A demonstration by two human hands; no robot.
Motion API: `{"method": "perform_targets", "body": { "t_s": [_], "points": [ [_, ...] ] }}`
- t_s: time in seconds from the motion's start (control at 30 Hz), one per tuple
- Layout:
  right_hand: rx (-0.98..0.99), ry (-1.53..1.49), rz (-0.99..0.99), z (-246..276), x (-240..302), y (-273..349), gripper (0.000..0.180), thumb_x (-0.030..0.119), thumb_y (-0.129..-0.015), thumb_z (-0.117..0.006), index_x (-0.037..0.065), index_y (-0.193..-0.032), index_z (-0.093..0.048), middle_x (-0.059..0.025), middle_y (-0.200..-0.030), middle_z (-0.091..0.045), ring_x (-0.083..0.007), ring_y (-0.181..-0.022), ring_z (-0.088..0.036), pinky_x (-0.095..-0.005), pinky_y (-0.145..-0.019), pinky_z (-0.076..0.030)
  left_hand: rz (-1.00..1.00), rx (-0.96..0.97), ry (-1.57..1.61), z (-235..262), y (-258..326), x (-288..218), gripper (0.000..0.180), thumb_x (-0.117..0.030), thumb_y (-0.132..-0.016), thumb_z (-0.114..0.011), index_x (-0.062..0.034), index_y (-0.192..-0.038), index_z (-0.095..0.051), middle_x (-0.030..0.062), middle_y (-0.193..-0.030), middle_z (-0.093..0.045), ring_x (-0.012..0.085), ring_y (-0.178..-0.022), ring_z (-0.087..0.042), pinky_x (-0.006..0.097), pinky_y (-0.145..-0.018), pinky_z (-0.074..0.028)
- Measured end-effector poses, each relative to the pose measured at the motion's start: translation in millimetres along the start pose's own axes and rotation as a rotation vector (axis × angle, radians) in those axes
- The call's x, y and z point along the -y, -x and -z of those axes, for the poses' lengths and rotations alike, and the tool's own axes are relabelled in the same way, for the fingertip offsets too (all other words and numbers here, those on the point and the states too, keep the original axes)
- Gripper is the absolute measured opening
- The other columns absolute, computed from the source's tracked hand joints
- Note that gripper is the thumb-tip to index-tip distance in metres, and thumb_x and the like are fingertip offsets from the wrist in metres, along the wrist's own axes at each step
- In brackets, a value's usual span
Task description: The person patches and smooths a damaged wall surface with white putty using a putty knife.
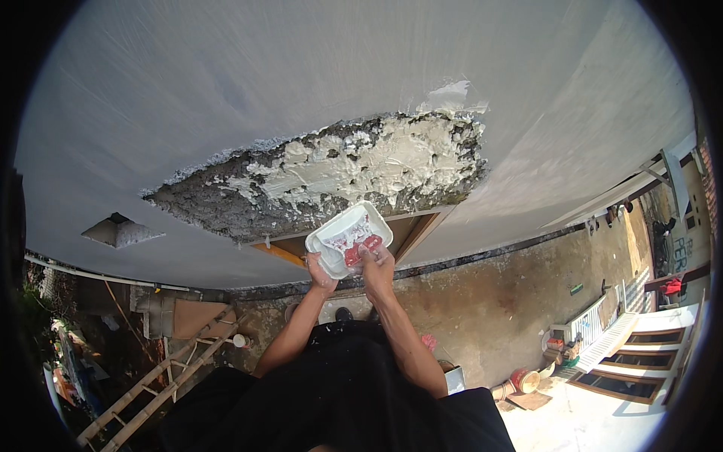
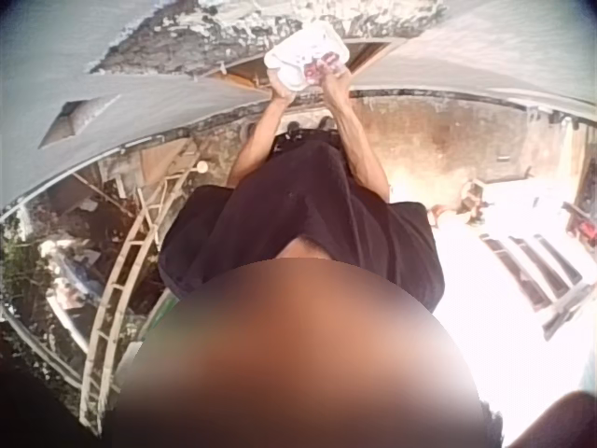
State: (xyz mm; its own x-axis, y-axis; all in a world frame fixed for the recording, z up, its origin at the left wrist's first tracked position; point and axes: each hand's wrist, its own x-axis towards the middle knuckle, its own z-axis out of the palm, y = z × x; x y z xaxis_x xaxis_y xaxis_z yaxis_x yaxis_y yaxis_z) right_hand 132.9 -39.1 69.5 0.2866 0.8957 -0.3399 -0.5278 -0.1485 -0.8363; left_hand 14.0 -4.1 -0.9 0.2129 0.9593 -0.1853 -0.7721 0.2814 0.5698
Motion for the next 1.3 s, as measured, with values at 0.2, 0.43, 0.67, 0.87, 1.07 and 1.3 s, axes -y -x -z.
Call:
{"method": "perform_targets", "body": {
  "t_s": [0.2, 0.43, 0.67, 0.87, 1.07, 1.3],
  "points": [
    [0.014, 0.006, 0.037, 0, -3, 0, 0.018, 0.006, -0.09, -0.053, 0.0, -0.107, -0.057, -0.0063, -0.087, -0.065, -0.0131, -0.065, -0.062, -0.0275, -0.054, -0.052, -0.05, -0.023, -0.007, -1, -2, 0, 0.062, -0.034, -0.079, -0.037, -0.0055, -0.134, -0.036, 0.0139, -0.129, -0.048, 0.031, -0.12, -0.047, 0.045, -0.103, -0.036],
    [0.021, 0.016, 0.09, 1, -5, -2, 0.018, 0.006, -0.09, -0.054, 0.0, -0.106, -0.057, -0.0068, -0.087, -0.065, -0.0141, -0.066, -0.062, -0.0283, -0.055, -0.052, -0.014, -0.032, 0.011, 4, -4, 1, 0.061, -0.033, -0.079, -0.037, -0.0055, -0.133, -0.038, 0.0135, -0.128, -0.049, 0.0305, -0.119, -0.048, 0.045, -0.103, -0.037],
    [-0.004, -0.007, 0.067, -1, 9, 0, 0.018, 0.007, -0.09, -0.055, -0.001, -0.105, -0.058, -0.0078, -0.087, -0.065, -0.0143, -0.062, -0.062, -0.0271, -0.052, -0.052, 0.018, -0.028, -0.034, -10, -6, 0, 0.062, -0.033, -0.078, -0.038, -0.0057, -0.133, -0.037, 0.0138, -0.128, -0.049, 0.0309, -0.12, -0.047, 0.045, -0.103, -0.036],
    [-0.015, -0.007, 0.092, 1, 12, 0, 0.018, 0.008, -0.09, -0.055, -0.001, -0.106, -0.058, -0.0076, -0.088, -0.065, -0.0139, -0.065, -0.062, -0.0273, -0.053, -0.053, 0.013, -0.03, -0.077, -18, -9, 1, 0.064, -0.035, -0.078, -0.036, -0.0049, -0.135, -0.036, 0.0138, -0.133, -0.046, 0.0314, -0.123, -0.044, 0.045, -0.106, -0.033],
    [0.008, 0.003, 0.111, 0, 22, 0, 0.019, 0.007, -0.09, -0.054, -0.002, -0.107, -0.058, -0.0071, -0.089, -0.065, -0.0131, -0.068, -0.062, -0.0276, -0.054, -0.053, -0.011, -0.074, -0.073, -23, -14, -1, 0.062, -0.034, -0.078, -0.036, -0.0059, -0.133, -0.038, 0.0131, -0.132, -0.047, 0.0303, -0.123, -0.044, 0.044, -0.106, -0.033],
    [0.054, -0.017, 0.227, -33, 74, 7, 0.017, 0.007, -0.089, -0.055, -0.001, -0.104, -0.058, -0.0067, -0.086, -0.064, -0.0118, -0.066, -0.062, -0.0264, -0.051, -0.053, -0.046, -0.046, 0.014, -9, -20, -7, 0.058, -0.033, -0.081, -0.039, -0.0057, -0.131, -0.041, 0.013, -0.127, -0.051, 0.0305, -0.117, -0.05, 0.044, -0.102, -0.037]
  ]
}}
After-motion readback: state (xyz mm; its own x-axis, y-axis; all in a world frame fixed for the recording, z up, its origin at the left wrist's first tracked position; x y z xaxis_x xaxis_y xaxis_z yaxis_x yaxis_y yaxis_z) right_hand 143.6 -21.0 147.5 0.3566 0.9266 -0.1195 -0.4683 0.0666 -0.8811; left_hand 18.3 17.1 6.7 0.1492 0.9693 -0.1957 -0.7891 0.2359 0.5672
